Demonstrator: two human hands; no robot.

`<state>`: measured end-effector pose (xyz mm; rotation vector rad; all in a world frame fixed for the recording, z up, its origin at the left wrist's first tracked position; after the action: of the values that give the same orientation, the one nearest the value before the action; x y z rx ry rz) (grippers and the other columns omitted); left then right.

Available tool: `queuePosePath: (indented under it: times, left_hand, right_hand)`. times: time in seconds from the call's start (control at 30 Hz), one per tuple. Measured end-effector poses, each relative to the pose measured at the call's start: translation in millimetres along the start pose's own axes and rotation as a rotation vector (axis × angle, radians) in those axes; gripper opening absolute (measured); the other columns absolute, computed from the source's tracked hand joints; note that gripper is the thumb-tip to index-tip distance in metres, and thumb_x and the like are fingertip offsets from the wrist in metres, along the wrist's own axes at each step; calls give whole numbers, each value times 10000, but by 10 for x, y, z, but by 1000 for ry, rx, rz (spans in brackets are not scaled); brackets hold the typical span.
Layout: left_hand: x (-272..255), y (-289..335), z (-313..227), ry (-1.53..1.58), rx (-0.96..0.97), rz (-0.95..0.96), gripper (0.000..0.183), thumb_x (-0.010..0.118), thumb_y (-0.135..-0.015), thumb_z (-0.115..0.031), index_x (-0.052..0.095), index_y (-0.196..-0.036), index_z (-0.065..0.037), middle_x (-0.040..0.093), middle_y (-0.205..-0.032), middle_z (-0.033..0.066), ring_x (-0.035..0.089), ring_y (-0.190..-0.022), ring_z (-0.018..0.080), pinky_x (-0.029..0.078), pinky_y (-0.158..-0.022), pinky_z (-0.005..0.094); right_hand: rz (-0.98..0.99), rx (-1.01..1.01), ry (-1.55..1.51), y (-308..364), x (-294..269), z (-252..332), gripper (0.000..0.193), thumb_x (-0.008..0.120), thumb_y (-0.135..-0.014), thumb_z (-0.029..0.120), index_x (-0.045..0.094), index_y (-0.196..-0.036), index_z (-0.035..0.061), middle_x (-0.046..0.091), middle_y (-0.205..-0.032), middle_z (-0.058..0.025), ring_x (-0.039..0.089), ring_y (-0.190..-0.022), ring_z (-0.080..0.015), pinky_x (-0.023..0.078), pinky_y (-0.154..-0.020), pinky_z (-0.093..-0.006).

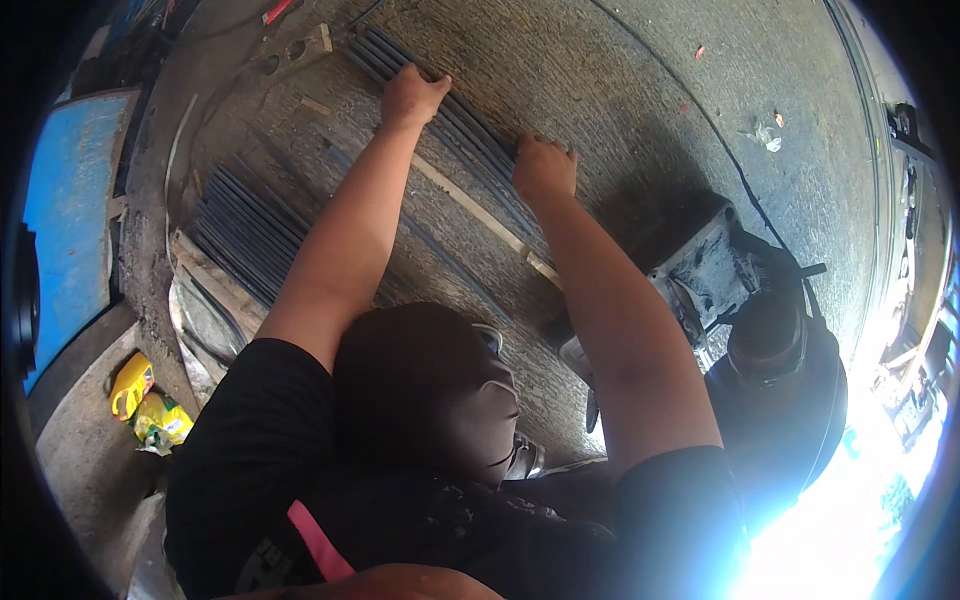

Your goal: Cutting metal rods into specific lengths using a chop saw.

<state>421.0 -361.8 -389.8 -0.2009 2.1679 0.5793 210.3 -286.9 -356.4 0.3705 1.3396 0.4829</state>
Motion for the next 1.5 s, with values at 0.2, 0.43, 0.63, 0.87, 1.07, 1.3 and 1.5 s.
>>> queuePosePath:
  times: [0.2,0.43,0.63,0.87,1.07,1.3,1.5]
  left_hand:
    - [11,55,57,-3,92,-74,506,709,-829,-392,596,-1116,9,657,-1077,240,622,-1052,384,521,-894,458]
    - [-167,272,138,14,75,-290,428,710,-810,-332,567,-1068,-22,648,-1068,227,623,-1018,393,508,-846,463]
    - [-110,278,296,54,-21,-323,563,719,-816,-326,501,-1158,65,612,-1117,277,606,-1055,409,495,-903,450]
    - [-25,136,428,52,-91,-207,450,704,-837,-340,600,-1002,66,679,-981,237,664,-967,353,526,-856,410]
    - [50,115,440,240,-211,-36,345,646,-888,-309,657,-823,30,711,-733,148,717,-745,258,549,-754,332]
    - [70,143,402,339,-218,-38,378,630,-924,-222,615,-865,151,701,-787,197,723,-687,243,563,-576,289]
    - [132,145,433,369,-252,12,391,649,-892,-286,597,-1015,81,721,-840,173,727,-720,248,562,-724,332]
  right_hand:
    - [26,28,-150,-75,20,-194,365,507,-874,123,635,-1202,219,647,-1181,-135,584,-1151,-313,370,-1048,-487]
    - [-81,129,-260,-182,-91,-642,310,548,-875,181,667,-1157,227,677,-1095,-148,629,-1057,-335,485,-926,-424]
    - [43,71,-198,-108,-18,-790,302,600,-870,241,661,-1164,212,682,-1079,-140,633,-1048,-322,505,-901,-405]
    - [60,-5,-196,38,65,-684,357,599,-843,262,658,-1175,144,678,-1044,-193,644,-998,-357,496,-901,-416]
    - [87,41,-196,55,116,-717,318,622,-867,267,658,-1173,186,673,-1103,-143,628,-1064,-322,507,-909,-414]
    - [78,19,-167,97,211,-775,337,629,-856,290,657,-1176,187,675,-1102,-142,630,-1059,-327,501,-911,-420]
    - [71,45,-200,136,196,-777,350,633,-848,285,653,-1177,167,680,-1079,-151,637,-1039,-335,506,-900,-420]
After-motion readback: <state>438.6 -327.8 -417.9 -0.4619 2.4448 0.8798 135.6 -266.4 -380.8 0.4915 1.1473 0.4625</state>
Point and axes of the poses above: each hand's wrist, its own y-axis away from the middle knuckle, its own x-axis out of the palm, z = x × y, the point moved 2 cm from there along -y, towards the middle knuckle
